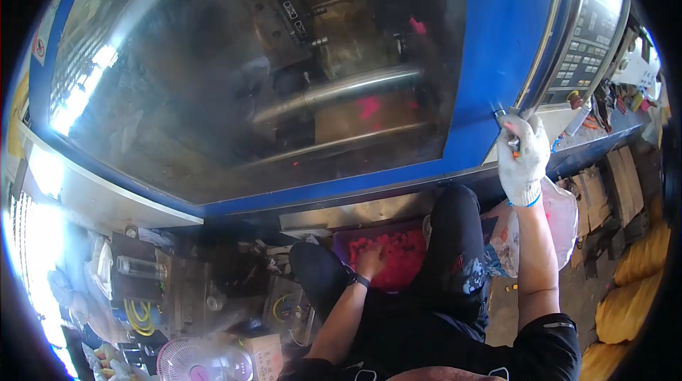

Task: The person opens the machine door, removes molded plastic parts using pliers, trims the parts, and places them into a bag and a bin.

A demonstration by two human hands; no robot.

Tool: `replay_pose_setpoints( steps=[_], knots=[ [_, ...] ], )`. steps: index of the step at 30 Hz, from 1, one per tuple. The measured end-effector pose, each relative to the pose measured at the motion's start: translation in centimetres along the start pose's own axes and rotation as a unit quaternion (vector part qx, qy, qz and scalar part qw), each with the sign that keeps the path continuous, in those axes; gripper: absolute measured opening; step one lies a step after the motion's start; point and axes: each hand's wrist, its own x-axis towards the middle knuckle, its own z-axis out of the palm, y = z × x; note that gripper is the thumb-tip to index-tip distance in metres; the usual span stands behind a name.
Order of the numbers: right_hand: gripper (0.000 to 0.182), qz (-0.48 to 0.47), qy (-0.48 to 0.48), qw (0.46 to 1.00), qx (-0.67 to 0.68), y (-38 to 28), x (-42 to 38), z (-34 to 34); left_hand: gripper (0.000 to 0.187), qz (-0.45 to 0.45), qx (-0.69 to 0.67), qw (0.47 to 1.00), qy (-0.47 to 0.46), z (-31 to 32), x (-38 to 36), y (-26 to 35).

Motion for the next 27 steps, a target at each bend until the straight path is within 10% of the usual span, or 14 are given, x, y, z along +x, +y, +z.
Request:
replay_pose_setpoints(
  steps=[27],
  knots=[
    [0.037,-0.048,0.035,0.998,0.013,2.1,-1.4,0.9,0.030,0.059,0.003,0.995,-0.084,0.7,-0.9,3.0]
  ],
)
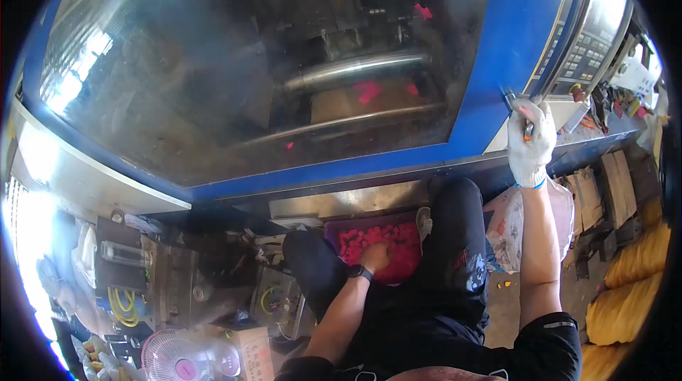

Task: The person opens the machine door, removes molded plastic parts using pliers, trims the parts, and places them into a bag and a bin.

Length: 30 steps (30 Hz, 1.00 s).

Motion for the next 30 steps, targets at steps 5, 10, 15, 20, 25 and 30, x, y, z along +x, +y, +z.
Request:
replay_pose_setpoints(
  steps=[5,10,15,20,25,30],
  knots=[
    [0.036,0.008,0.005,1.000,0.008,-0.2,0.0,0.2,0.033,-0.002,0.023,1.000,-0.012,0.2,0.3,0.4],
    [0.035,-0.003,0.011,1.000,0.017,-0.2,0.0,0.2,0.037,0.016,0.008,1.000,0.015,1.4,0.8,-0.2],
    [0.034,0.001,0.010,1.000,0.016,-0.1,-0.2,0.3,0.039,0.030,-0.004,0.999,0.019,0.9,0.6,0.5],
    [0.033,0.022,0.001,1.000,0.009,-0.4,-0.2,0.2,0.039,0.025,-0.014,1.000,0.010,-0.2,0.1,1.6],
    [0.031,0.016,0.006,1.000,0.013,-0.3,-0.2,0.3,0.037,0.009,0.007,1.000,-0.019,-0.6,0.0,1.9],
    [0.030,0.045,0.002,0.998,0.039,-0.1,-0.5,0.4,0.034,0.000,0.019,1.000,-0.025,-0.4,0.1,1.8]
  ],
)
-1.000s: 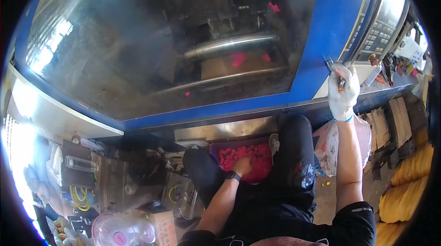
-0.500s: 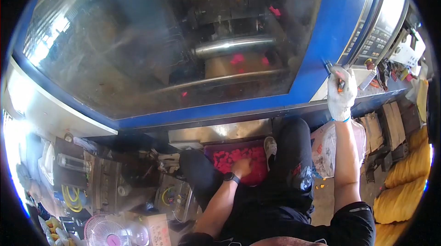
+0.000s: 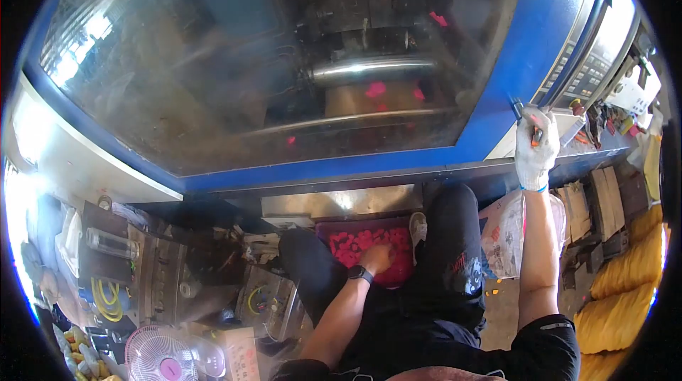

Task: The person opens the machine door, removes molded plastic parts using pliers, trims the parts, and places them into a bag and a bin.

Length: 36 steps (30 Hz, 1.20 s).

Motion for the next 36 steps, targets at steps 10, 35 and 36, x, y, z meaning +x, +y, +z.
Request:
replay_pose_setpoints(
  steps=[10,35,36],
  knots=[
    [0.027,0.010,-0.006,1.000,0.001,0.2,-0.1,0.0,0.041,0.038,0.000,0.998,0.047,0.8,-0.6,-0.9],
    [0.018,0.032,0.006,0.999,-0.013,0.7,-0.8,0.4,0.034,0.047,-0.008,0.998,0.030,-0.2,-3.3,-2.0],
    [0.018,0.038,0.007,0.999,-0.010,0.8,-0.9,0.4,0.034,0.046,-0.011,0.999,0.023,-0.4,-3.2,-1.8]
  ],
)
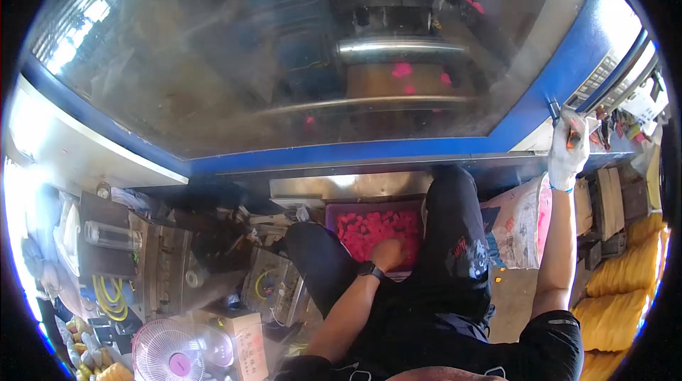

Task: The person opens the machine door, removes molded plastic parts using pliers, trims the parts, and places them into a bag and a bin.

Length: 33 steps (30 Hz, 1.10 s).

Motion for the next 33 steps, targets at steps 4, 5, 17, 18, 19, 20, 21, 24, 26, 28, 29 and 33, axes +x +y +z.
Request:
replay_pose_setpoints(
  steps=[4,5,17,18,19,20,21,24,26,28,29,33],
  knots=[
    [0.017,0.011,-0.004,1.000,0.008,-0.3,-0.1,0.1,0.034,-0.002,-0.021,1.000,0.008,0.1,-0.1,0.0],
    [0.016,0.010,-0.005,1.000,0.009,-0.4,-0.1,0.2,0.032,0.000,-0.020,1.000,0.017,0.2,-0.2,-0.1],
    [0.018,0.003,-0.008,1.000,-0.016,0.1,-0.2,0.1,0.030,-0.006,-0.013,0.999,0.034,-2.0,-0.9,1.9],
    [0.018,0.010,-0.008,1.000,-0.016,0.2,-0.2,0.0,0.030,-0.006,-0.015,0.999,0.039,-1.8,-0.7,2.0],
    [0.018,0.017,-0.007,1.000,-0.017,0.2,-0.3,0.0,0.030,-0.006,-0.016,0.999,0.043,-1.7,-0.4,2.1],
    [0.018,0.025,-0.006,1.000,-0.018,0.2,-0.3,0.0,0.031,-0.001,-0.014,0.999,0.039,-1.6,-0.2,2.2],
    [0.018,0.016,0.000,1.000,-0.005,0.3,-0.4,0.1,0.031,0.004,-0.011,0.999,0.035,-1.8,0.0,2.4],
    [0.018,0.004,0.012,1.000,0.022,0.1,-0.4,0.4,0.032,0.013,-0.010,0.999,0.036,-2.4,0.5,3.1],
    [0.020,0.003,0.005,1.000,0.018,-0.2,-0.3,0.4,0.035,0.011,-0.013,0.999,0.032,-2.7,0.8,3.5],
    [0.021,0.007,0.008,1.000,0.024,0.2,-0.5,0.3,0.040,0.000,-0.016,1.000,0.018,-2.4,1.2,3.3],
    [0.021,0.003,0.012,1.000,0.020,0.6,-0.6,0.4,0.039,-0.002,-0.017,1.000,0.015,-2.2,1.4,3.2],
    [0.022,0.002,0.016,1.000,0.015,1.5,-0.6,0.2,0.038,-0.012,-0.018,1.000,0.014,-2.4,1.8,3.5]
  ],
)
